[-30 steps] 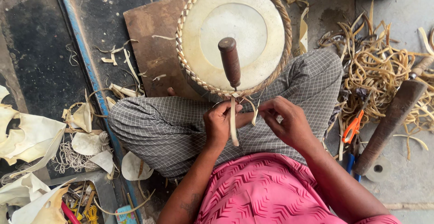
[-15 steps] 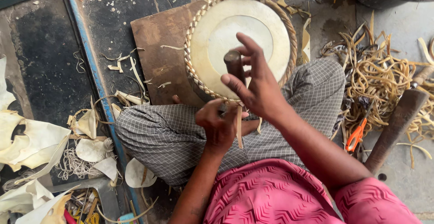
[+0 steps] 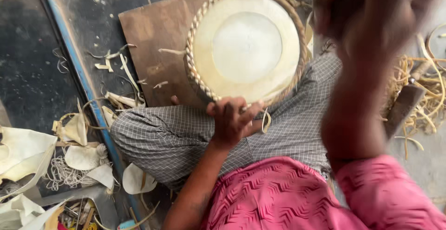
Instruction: The person sits on the floor and weaves a light-colored strip around the rim of a drum using a metal hook tool. They repeatedly pull the strip through the existing weave and tighten it to secure the edge.
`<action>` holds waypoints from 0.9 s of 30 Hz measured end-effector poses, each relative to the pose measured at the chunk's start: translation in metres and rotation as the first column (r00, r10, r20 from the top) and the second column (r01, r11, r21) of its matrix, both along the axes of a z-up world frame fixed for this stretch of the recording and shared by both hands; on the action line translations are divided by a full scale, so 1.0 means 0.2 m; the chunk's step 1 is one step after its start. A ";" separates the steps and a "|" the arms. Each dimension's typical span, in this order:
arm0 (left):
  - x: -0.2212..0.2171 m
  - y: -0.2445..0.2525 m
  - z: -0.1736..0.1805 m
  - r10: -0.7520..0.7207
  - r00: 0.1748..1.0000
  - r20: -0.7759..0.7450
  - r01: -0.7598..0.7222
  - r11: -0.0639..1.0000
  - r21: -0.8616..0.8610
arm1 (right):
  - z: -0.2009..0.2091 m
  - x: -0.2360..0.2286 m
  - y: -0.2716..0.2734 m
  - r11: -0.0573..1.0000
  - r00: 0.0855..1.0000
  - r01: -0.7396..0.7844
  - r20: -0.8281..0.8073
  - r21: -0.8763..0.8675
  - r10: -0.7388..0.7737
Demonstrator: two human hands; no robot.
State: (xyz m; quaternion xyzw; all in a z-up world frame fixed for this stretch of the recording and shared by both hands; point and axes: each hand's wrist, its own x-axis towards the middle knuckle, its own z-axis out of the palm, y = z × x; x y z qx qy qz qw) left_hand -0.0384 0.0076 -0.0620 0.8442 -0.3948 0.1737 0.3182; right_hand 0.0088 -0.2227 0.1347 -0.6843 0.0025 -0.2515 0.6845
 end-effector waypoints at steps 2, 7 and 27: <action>0.07 -0.03 0.04 -0.009 1.000 -0.005 0.009 0.998 -0.058 | 0.20 -0.17 0.10 0.972 0.982 -0.043 -0.190 -0.230 -0.001; 0.06 0.00 0.12 0.000 1.000 -0.006 -0.001 0.998 -0.070 | 0.09 -0.44 0.09 0.837 0.511 -0.524 -0.844 -0.155 0.164; 0.09 0.05 0.21 -0.038 0.986 -0.165 0.021 0.994 -0.105 | -0.54 -0.36 0.18 0.396 0.995 -0.078 -0.097 -0.915 -0.028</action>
